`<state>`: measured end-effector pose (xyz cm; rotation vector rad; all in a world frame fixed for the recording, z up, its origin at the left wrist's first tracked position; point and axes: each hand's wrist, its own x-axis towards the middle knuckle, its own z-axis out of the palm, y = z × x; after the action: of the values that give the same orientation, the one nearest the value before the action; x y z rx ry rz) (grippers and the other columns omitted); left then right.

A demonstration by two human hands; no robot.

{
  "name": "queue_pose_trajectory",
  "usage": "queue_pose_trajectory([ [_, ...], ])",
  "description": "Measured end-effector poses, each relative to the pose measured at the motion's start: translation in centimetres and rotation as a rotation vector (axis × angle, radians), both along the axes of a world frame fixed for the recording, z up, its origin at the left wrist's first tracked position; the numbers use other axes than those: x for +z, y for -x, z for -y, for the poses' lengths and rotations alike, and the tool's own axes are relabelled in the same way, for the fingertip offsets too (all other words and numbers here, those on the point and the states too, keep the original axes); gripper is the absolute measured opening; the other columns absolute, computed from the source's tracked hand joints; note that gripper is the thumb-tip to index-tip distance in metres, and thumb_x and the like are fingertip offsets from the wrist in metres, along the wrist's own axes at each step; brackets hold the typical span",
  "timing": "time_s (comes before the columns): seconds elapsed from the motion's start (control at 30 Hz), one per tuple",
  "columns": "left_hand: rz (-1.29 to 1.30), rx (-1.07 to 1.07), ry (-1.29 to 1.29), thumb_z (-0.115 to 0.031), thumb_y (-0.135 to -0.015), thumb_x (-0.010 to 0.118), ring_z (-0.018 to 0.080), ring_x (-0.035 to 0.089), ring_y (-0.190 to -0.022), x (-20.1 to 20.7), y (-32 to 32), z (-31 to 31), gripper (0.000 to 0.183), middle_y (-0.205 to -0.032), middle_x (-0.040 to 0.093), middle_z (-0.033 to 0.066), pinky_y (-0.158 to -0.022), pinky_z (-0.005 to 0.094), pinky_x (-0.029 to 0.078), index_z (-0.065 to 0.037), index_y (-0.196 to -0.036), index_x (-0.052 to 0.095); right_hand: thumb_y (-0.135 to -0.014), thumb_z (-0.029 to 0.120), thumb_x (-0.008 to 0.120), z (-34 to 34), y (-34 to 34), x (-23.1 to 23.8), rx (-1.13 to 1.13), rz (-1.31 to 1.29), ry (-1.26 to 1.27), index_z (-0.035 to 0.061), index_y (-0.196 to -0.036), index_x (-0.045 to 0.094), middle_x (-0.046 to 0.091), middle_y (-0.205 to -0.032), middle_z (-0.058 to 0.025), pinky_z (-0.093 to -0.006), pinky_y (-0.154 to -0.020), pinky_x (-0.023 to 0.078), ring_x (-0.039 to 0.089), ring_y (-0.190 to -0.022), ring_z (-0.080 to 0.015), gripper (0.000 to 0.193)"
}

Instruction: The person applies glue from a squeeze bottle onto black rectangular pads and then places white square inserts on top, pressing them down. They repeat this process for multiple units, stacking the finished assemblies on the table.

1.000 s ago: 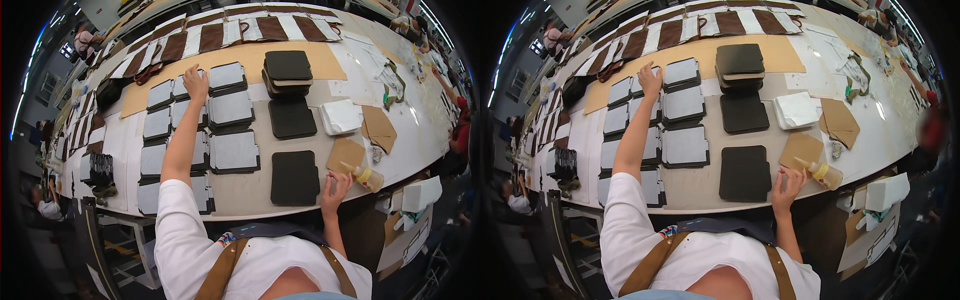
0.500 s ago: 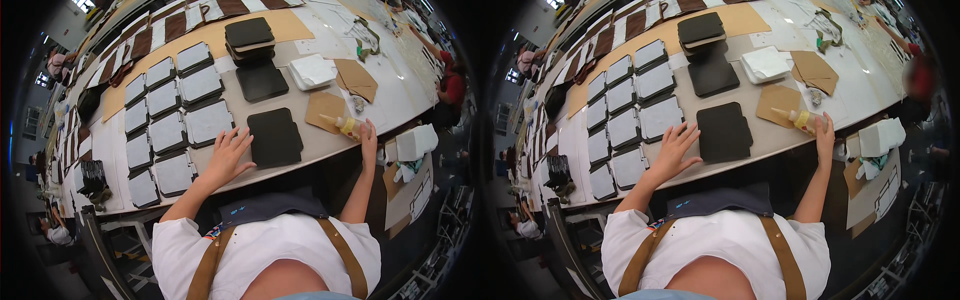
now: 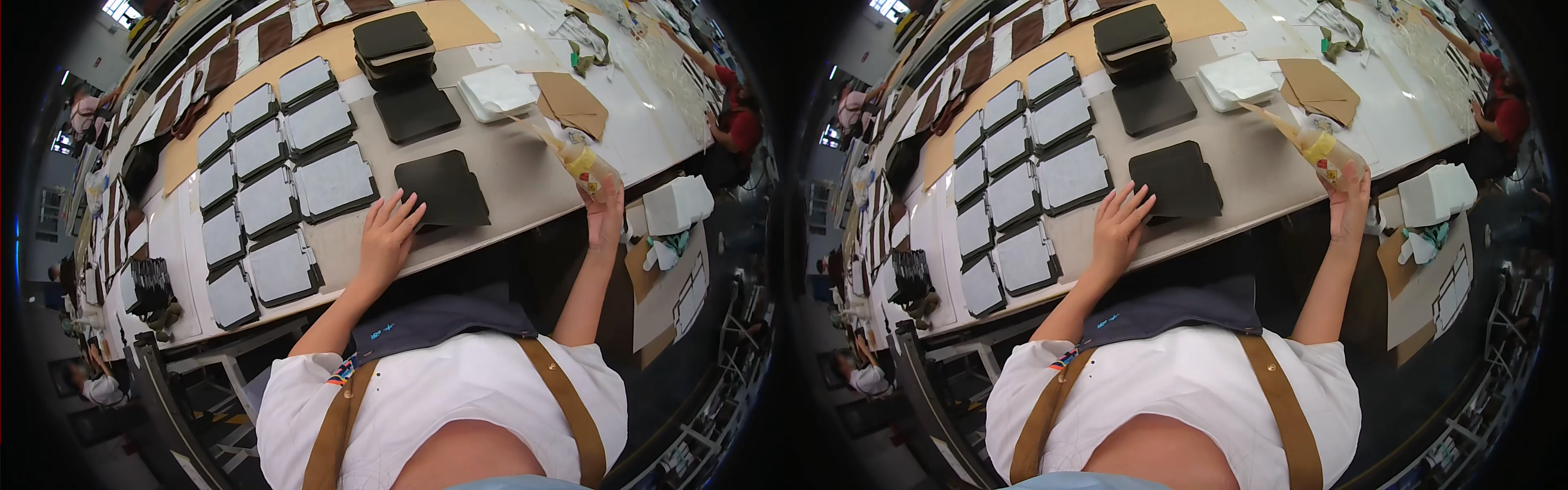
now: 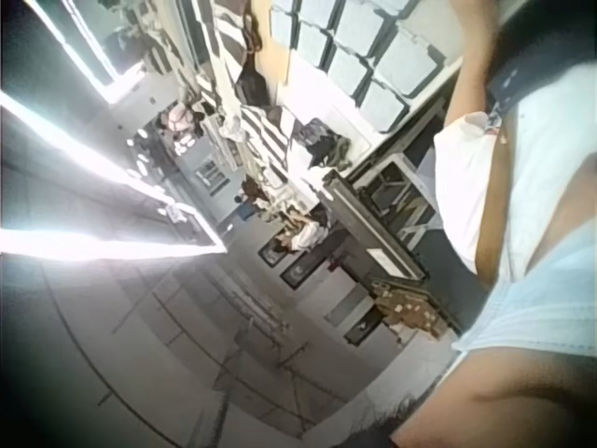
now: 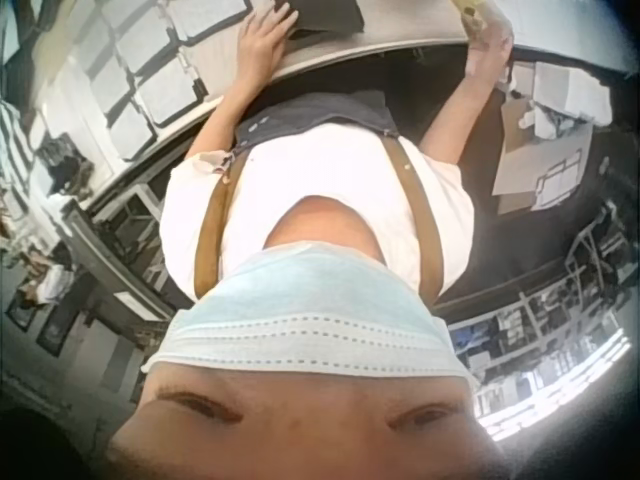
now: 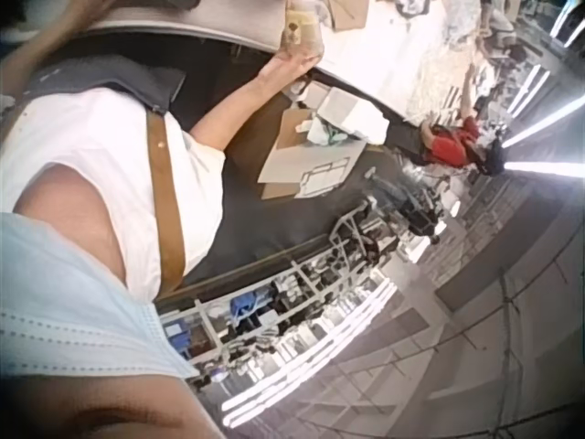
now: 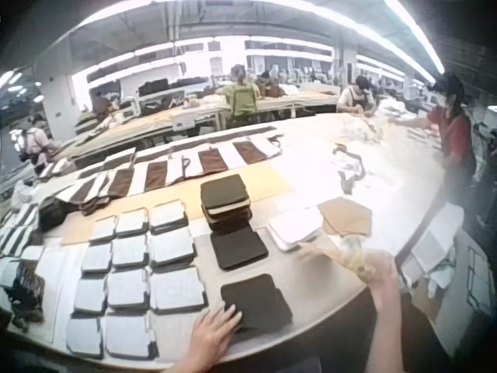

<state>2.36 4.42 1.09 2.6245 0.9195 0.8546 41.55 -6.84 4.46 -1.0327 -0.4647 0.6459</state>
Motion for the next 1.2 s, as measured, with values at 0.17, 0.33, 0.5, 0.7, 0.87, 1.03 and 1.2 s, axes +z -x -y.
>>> queue_pose_trajectory([
  [0.17, 0.037, 0.004, 0.009, 0.003, -0.079, 0.068, 0.0299, 0.053, -0.136, -0.6, -1.2, 0.7, 0.051, -0.139, 0.063, 0.0077, -0.114, 0.0481, 0.038, -0.012, -0.127, 0.069, -0.095, 0.027, 0.074, 0.0, 0.5, 0.0, -0.078, 0.123, 0.123, 0.0035, -0.136, 0.047, 0.060, -0.127, -0.0106, -0.0369, -0.095, 0.055, 0.062, -0.116, -0.0208, 0.054],
  [0.33, -0.003, -0.059, 0.015, 0.005, -0.080, 0.067, 0.0313, 0.057, -0.131, -0.2, -0.7, 0.9, 0.046, -0.133, 0.066, 0.0075, -0.109, 0.0456, 0.044, -0.010, -0.124, 0.070, -0.093, 0.022, 0.076, 1.0, 1.3, 0.0, -0.126, 0.214, 0.227, 0.0006, -0.137, 0.045, 0.063, -0.121, -0.0106, -0.0295, -0.095, 0.049, 0.062, -0.111, -0.0156, 0.058],
  [0.5, 0.370, 0.072, 0.315, 0.004, -0.092, 0.063, 0.0210, 0.069, -0.113, 1.1, -2.1, 0.0, 0.037, -0.120, 0.074, 0.0095, -0.095, 0.0302, 0.051, -0.008, -0.127, 0.071, -0.091, 0.022, 0.079, 1.9, 1.5, -1.1, -0.146, 0.192, 0.248, -0.0008, -0.136, 0.045, 0.065, -0.115, -0.0096, -0.0293, -0.093, 0.050, 0.062, -0.106, -0.0139, 0.061],
  [0.7, 0.568, 0.164, 0.093, 0.012, -0.092, 0.055, 0.0206, 0.069, -0.114, 2.2, -2.9, -1.4, 0.040, -0.125, 0.072, 0.0136, -0.096, 0.0316, 0.052, -0.001, -0.126, 0.070, -0.091, 0.026, 0.079, 2.8, 1.9, -1.1, -0.122, 0.124, 0.229, -0.0001, -0.134, 0.046, 0.065, -0.116, -0.0081, -0.0283, -0.088, 0.053, 0.064, -0.103, -0.0121, 0.060],
  [0.87, -0.024, -0.161, -0.016, 0.014, -0.078, 0.058, 0.0306, 0.060, -0.129, 2.0, -2.2, -1.3, 0.051, -0.129, 0.070, 0.0095, -0.105, 0.0424, 0.049, -0.009, -0.121, 0.073, -0.091, 0.029, 0.078, 3.3, 1.9, -0.9, -0.106, 0.044, 0.189, 0.0008, -0.133, 0.046, 0.065, -0.115, -0.0076, -0.0281, -0.082, 0.056, 0.065, -0.102, -0.0122, 0.060],
  [1.03, -0.225, -0.316, 0.041, 0.005, -0.081, 0.065, 0.0305, 0.055, -0.135, 2.4, -0.4, -2.3, 0.044, -0.137, 0.065, 0.0089, -0.107, 0.0441, 0.047, -0.010, -0.122, 0.072, -0.091, 0.031, 0.079, 3.7, 1.9, -1.3, -0.088, 0.020, 0.215, -0.0012, -0.135, 0.044, 0.064, -0.117, -0.0090, -0.0284, -0.085, 0.053, 0.063, -0.106, -0.0136, 0.065],
  [1.2, -0.173, -0.368, 0.091, -0.022, -0.083, 0.076, 0.0320, 0.055, -0.132, 4.4, -2.4, -2.7, 0.044, -0.135, 0.066, 0.0093, -0.109, 0.0471, 0.043, -0.007, -0.125, 0.070, -0.090, 0.032, 0.080, 3.1, 2.0, -1.8, -0.060, 0.047, 0.246, -0.0014, -0.135, 0.045, 0.063, -0.118, -0.0088, -0.0289, -0.087, 0.053, 0.062, -0.107, -0.0135, 0.066],
])
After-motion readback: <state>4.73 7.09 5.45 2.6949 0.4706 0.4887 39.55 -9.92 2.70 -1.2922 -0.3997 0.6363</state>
